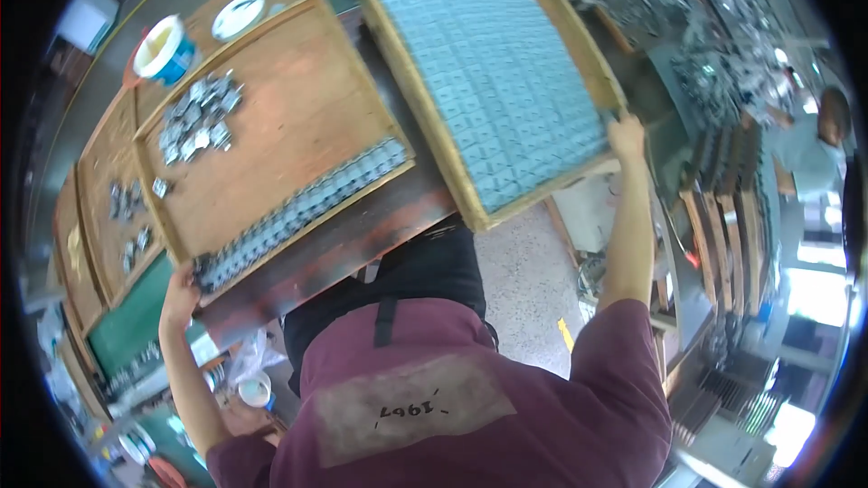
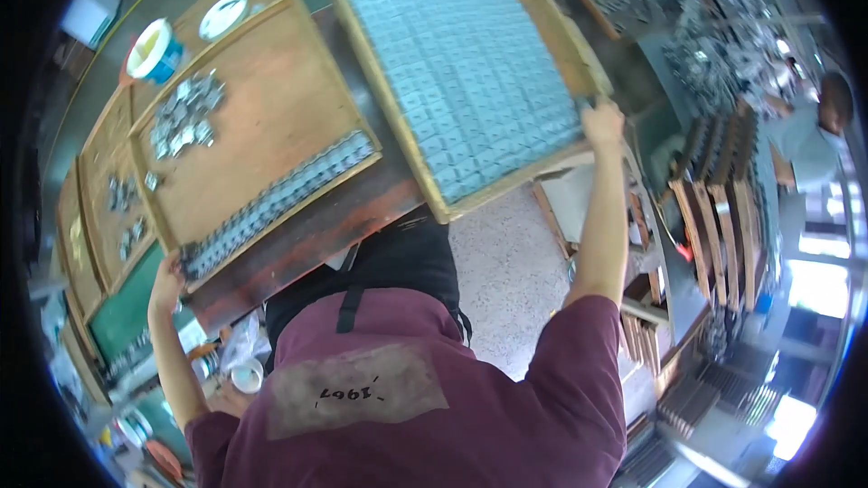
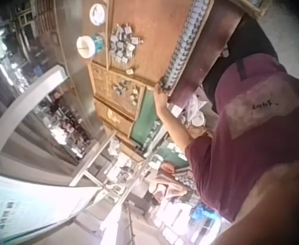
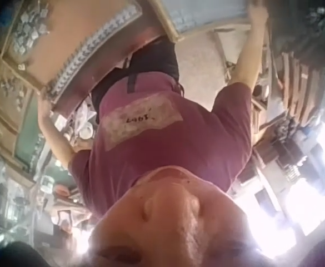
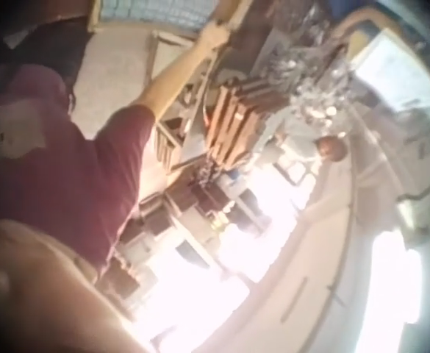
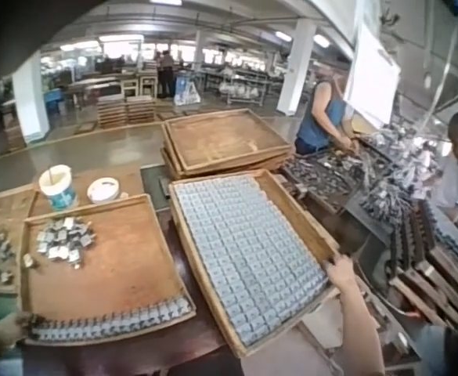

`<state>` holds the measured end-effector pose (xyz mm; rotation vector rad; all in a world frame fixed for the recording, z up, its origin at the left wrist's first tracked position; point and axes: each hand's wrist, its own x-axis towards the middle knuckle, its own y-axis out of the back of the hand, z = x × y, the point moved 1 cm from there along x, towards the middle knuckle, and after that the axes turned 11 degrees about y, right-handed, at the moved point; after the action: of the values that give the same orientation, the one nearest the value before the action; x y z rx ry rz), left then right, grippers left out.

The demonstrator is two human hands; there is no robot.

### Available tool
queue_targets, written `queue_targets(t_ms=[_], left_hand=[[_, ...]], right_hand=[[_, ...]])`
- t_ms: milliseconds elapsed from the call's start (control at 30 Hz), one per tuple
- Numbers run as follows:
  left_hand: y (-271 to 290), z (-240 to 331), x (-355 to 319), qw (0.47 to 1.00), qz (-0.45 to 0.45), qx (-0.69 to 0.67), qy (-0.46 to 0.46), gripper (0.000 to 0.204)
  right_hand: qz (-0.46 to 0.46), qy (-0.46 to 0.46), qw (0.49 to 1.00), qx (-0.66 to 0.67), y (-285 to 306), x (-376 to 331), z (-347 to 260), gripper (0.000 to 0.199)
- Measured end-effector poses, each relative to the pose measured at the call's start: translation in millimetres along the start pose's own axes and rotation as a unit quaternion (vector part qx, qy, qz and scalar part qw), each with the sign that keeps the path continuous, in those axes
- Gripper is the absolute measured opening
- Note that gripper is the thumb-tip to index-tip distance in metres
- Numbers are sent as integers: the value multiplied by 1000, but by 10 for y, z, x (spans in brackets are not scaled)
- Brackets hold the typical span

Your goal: The person sorts small metal electronic components by hand, placing them into a grid-like tray.

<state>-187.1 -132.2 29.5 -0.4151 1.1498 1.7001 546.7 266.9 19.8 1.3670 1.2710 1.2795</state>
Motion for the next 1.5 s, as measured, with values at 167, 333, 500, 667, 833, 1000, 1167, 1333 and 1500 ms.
queue_targets(t_ms=[167,333,500,667,833,1000,1167,1333,1500], left_hand=[[30,-117,-27,985,100,42,-134,49],[286,-680,-237,921,388,0,-41,21],[109,-959,-486,883,438,107,132,38],[-111,-1090,-64,918,346,-71,182,46],[172,-2492,520,905,362,-219,39,50],[235,-2222,447,897,330,-294,29,35],[185,-1899,290,846,372,-380,34,29],[210,-1497,12,831,422,-361,-18,34],[186,-1166,-132,805,410,-423,-70,37]], right_hand=[[-72,-46,987,133,75,39,285,54],[-122,-45,926,355,-54,277,965,43],[-191,-3,911,366,233,165,634,43],[-194,-18,911,364,277,167,782,35],[-168,-21,939,299,160,72,477,48],[-153,54,932,323,213,49,443,31],[-181,28,937,298,250,84,507,31],[-182,37,929,320,384,154,536,30],[-105,-31,914,391,699,52,119,28]])
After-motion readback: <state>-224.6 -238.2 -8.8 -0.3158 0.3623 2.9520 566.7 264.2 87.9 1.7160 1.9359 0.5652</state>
